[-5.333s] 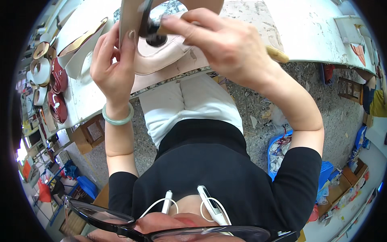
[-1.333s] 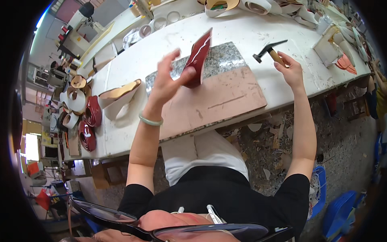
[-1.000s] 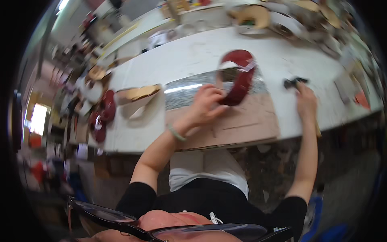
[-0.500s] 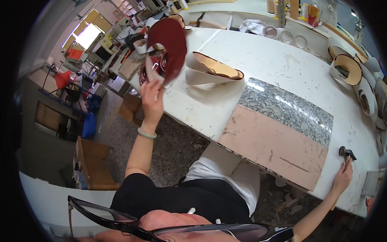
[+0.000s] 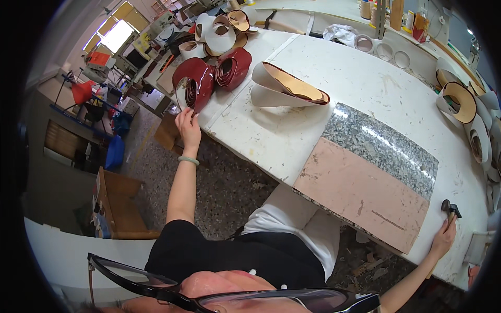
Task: The person assembles shoe heel counters by fitting and pressing the lining into each upper piece by hand, then tapping the internal seams with a hammer.
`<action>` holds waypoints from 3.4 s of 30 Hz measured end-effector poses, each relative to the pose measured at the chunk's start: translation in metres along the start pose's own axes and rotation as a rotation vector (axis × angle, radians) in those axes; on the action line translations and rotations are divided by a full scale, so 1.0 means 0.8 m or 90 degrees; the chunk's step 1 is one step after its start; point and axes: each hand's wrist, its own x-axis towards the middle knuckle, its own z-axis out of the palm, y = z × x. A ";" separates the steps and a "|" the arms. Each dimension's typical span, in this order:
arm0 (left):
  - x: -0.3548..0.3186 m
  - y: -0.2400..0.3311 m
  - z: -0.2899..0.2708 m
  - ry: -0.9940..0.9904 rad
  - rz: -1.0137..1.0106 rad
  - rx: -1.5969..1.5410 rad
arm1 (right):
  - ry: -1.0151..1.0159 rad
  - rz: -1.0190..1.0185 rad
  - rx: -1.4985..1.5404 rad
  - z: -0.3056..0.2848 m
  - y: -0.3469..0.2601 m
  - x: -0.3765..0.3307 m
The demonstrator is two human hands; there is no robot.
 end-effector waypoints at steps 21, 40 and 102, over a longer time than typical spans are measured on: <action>0.000 0.013 -0.004 -0.010 0.026 0.007 | 0.011 -0.007 0.038 -0.001 -0.003 -0.001; 0.060 0.063 0.122 -0.115 0.031 -0.086 | 0.002 0.022 0.018 -0.006 -0.009 -0.006; -0.152 0.439 -0.039 -0.380 -0.051 -0.977 | -0.411 -0.010 1.148 -0.138 -0.456 -0.168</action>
